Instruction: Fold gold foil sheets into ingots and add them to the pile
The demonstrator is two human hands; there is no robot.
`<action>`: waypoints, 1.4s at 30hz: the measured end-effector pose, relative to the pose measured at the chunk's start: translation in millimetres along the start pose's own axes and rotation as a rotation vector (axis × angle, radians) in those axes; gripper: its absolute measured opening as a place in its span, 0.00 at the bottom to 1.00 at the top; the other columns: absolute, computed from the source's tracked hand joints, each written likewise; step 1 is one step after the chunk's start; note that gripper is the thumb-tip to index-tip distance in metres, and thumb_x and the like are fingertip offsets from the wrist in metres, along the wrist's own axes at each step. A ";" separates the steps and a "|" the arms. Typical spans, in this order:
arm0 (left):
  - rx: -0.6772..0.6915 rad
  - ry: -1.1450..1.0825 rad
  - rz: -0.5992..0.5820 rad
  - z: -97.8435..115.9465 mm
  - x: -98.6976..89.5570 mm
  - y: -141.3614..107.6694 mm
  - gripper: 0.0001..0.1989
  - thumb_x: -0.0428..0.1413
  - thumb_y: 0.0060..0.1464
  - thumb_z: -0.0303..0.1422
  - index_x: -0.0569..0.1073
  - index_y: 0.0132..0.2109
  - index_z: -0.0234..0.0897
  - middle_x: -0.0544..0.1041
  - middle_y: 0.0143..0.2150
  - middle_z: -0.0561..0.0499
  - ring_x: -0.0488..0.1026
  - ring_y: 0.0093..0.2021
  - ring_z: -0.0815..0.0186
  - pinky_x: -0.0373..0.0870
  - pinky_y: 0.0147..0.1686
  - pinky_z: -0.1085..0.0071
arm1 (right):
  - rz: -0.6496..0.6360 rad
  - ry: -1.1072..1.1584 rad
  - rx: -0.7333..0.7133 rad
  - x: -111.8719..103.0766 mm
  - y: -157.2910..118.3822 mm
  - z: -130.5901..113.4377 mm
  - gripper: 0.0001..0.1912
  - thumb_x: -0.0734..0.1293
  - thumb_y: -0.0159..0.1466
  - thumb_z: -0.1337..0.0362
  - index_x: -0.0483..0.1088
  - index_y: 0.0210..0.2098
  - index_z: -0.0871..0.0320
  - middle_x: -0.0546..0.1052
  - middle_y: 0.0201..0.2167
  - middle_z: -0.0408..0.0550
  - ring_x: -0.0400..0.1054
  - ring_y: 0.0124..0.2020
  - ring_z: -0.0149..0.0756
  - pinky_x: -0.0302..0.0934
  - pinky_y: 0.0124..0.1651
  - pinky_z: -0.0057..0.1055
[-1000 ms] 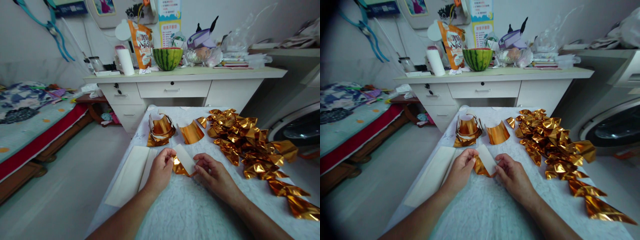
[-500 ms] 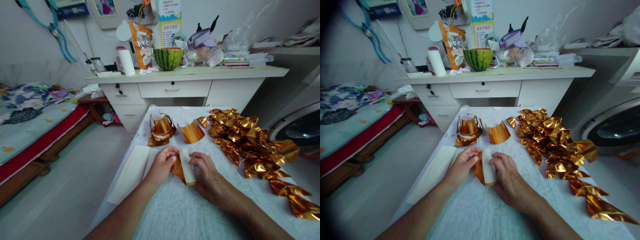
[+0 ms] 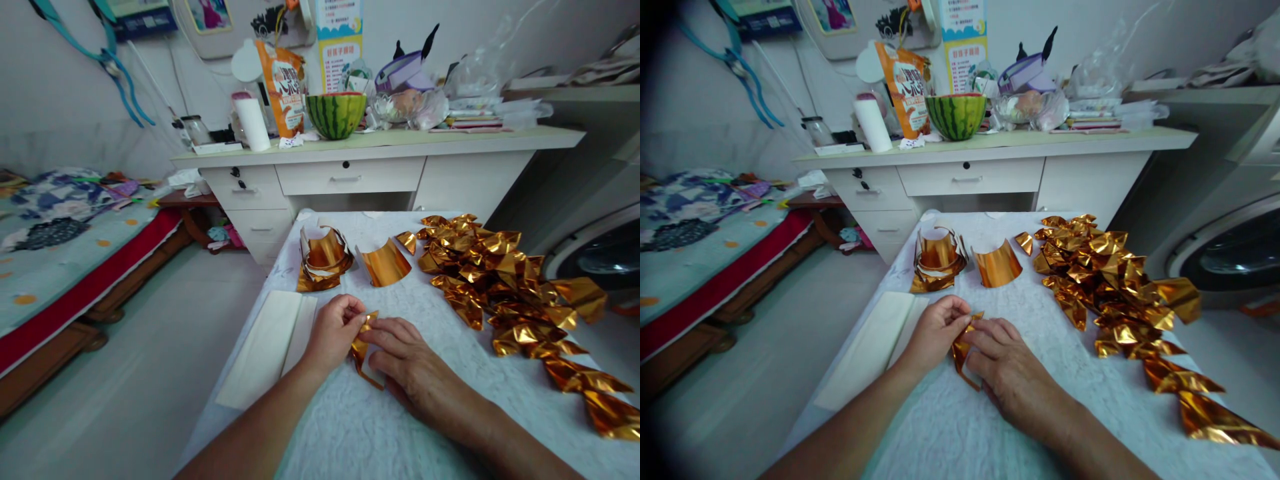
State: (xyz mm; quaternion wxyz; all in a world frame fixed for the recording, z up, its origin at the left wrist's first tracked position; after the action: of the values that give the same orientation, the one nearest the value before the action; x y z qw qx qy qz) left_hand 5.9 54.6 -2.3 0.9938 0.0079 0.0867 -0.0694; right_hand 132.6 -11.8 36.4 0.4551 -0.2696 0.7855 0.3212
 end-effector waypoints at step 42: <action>0.188 0.560 -0.415 19.8 -0.4 -25.3 0.11 0.53 0.49 0.20 0.76 0.33 0.38 0.74 0.33 0.53 0.71 0.36 0.67 0.64 0.36 0.74 | -0.011 0.152 0.078 0.3 -2.9 6.7 0.07 0.64 0.63 0.71 0.73 0.38 0.55 0.75 0.43 0.49 0.68 0.47 0.38 0.63 0.50 0.36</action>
State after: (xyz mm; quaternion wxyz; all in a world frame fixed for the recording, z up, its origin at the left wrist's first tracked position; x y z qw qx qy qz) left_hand 5.4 29.0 17.2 0.8911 0.1002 0.3488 -0.2726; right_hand 138.2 -8.6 32.8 0.4061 -0.2798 0.8281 0.2666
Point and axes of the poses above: each hand's wrist, its own y-axis towards the middle knuckle, its own x-axis out of the palm, z = x × y, the point moved 6 cm from there along y, towards the middle knuckle
